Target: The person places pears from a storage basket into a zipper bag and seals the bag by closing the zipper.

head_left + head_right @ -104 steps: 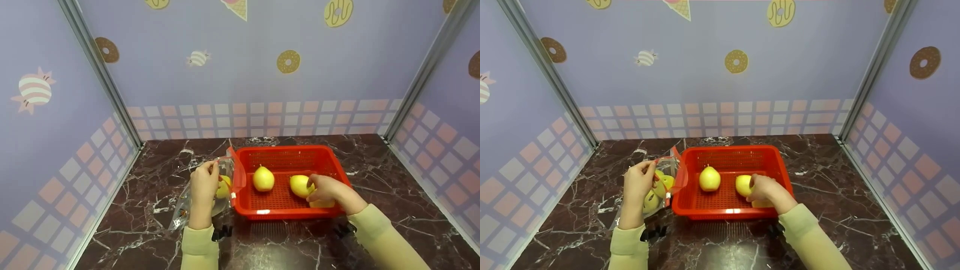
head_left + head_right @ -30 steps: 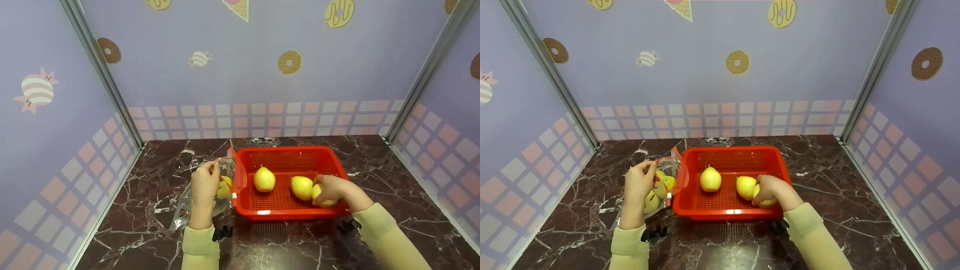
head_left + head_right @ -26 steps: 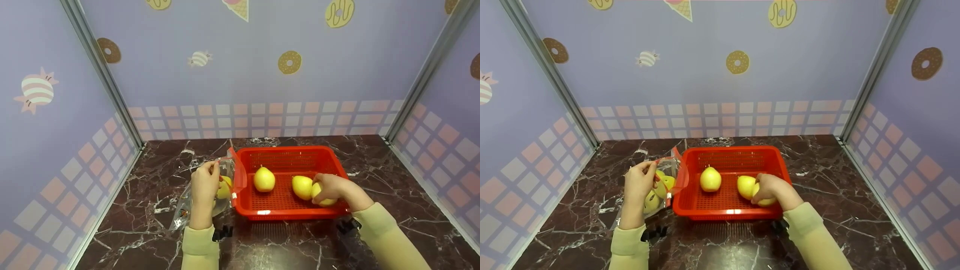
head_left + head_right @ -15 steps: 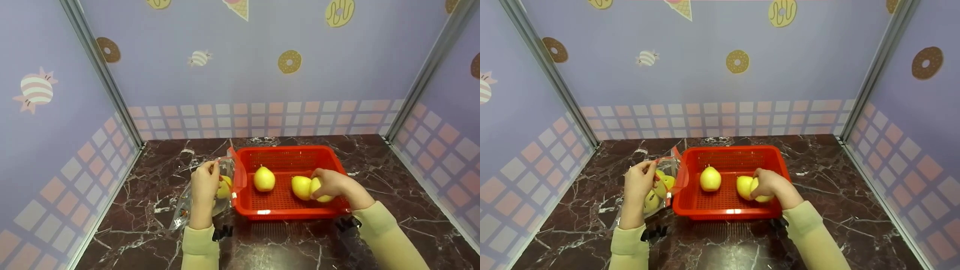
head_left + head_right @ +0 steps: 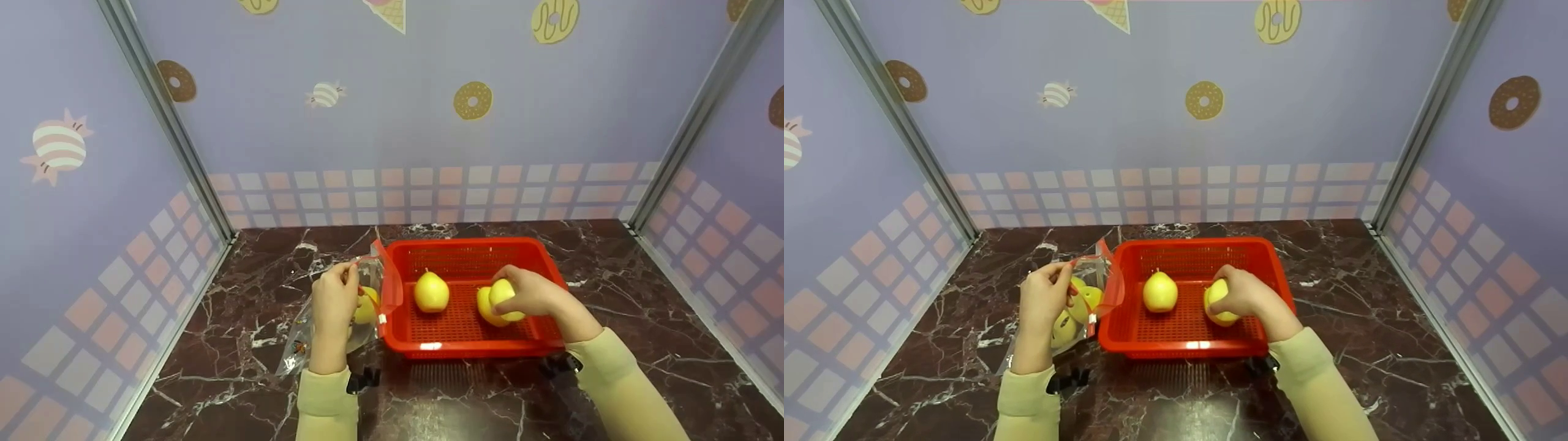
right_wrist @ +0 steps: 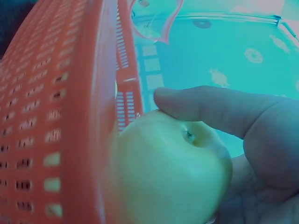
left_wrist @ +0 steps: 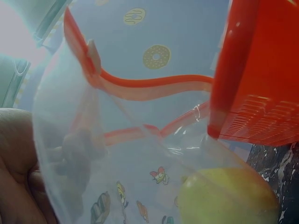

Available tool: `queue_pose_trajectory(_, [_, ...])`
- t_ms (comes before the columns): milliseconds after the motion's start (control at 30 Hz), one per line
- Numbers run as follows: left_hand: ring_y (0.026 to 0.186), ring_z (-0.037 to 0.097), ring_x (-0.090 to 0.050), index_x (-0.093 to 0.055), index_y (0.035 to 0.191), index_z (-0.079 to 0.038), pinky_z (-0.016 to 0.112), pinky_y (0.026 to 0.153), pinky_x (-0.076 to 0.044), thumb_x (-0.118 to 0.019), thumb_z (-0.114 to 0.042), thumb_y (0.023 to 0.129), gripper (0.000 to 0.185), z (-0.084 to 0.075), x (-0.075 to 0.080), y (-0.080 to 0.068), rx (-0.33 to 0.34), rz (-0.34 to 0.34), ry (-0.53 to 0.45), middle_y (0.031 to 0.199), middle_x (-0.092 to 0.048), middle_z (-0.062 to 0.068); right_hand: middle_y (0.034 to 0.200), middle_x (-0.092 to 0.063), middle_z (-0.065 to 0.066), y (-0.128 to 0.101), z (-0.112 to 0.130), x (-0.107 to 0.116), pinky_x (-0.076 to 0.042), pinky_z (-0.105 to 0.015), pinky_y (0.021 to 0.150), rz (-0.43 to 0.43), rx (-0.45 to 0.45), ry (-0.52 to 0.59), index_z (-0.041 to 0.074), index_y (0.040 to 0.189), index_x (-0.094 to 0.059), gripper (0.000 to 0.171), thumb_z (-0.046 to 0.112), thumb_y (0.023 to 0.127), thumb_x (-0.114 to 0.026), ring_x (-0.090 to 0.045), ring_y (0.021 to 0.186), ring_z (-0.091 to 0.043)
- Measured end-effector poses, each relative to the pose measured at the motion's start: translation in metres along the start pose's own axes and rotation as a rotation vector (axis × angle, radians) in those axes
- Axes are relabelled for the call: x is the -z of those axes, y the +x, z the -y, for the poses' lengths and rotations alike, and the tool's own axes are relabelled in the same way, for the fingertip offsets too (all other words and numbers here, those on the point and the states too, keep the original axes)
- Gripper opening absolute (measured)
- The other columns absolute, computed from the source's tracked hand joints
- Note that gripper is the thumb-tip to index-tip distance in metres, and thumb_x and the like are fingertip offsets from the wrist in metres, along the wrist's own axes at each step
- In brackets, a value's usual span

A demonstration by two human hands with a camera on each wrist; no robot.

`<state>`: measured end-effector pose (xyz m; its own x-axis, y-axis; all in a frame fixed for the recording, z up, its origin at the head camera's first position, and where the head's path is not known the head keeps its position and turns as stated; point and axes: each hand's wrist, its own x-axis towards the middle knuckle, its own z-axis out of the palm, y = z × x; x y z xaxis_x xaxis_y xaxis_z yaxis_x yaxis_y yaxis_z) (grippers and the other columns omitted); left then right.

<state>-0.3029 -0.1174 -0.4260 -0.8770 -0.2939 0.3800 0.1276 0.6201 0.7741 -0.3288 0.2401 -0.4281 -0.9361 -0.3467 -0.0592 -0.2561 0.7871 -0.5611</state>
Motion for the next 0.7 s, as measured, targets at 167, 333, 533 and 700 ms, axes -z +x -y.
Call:
queue_pose_trajectory(167, [0.041,0.005,-0.058,-0.079,0.109,-0.006,0.031,0.053,-0.051,-0.061,-0.020,0.101,0.025,0.000,0.000,0.000,0.014,0.008,-0.001,0.063,-0.073,0.003,0.106,-0.068,-0.013,0.003,0.006,-0.005,-0.047,-0.033,0.080,-0.040,0.001,0.051,0.005,0.123,-0.061,0.059,0.026,0.075,-0.086,-0.060,0.089,-0.022])
queue_pose_trajectory(333, [0.040,0.004,-0.058,-0.078,0.111,-0.004,0.029,0.050,-0.050,-0.061,-0.020,0.101,0.025,0.000,0.000,0.000,0.023,0.018,-0.014,0.064,-0.073,0.004,0.114,-0.069,-0.017,0.007,0.014,-0.011,-0.049,-0.035,0.083,-0.077,0.006,0.133,0.003,0.129,-0.060,0.063,0.026,0.077,-0.087,-0.063,0.097,-0.026])
queue_pose_trajectory(533, [0.040,0.005,-0.058,-0.078,0.113,-0.004,0.031,0.052,-0.052,-0.061,-0.019,0.101,0.026,0.000,-0.001,0.000,0.019,0.014,-0.012,0.065,-0.073,0.005,0.119,-0.069,-0.019,0.013,0.025,-0.019,-0.053,-0.034,0.082,-0.104,0.003,0.263,0.004,0.133,-0.058,0.063,0.025,0.080,-0.085,-0.065,0.098,-0.026])
queue_pose_trajectory(700, [0.040,0.005,-0.057,-0.078,0.113,-0.004,0.032,0.053,-0.053,-0.060,-0.019,0.101,0.026,0.000,-0.001,0.000,0.008,0.007,-0.016,0.064,-0.073,0.006,0.120,-0.067,-0.018,0.018,0.037,-0.027,-0.052,-0.034,0.081,-0.142,0.003,0.342,0.007,0.135,-0.058,0.063,0.028,0.082,-0.085,-0.065,0.096,-0.026])
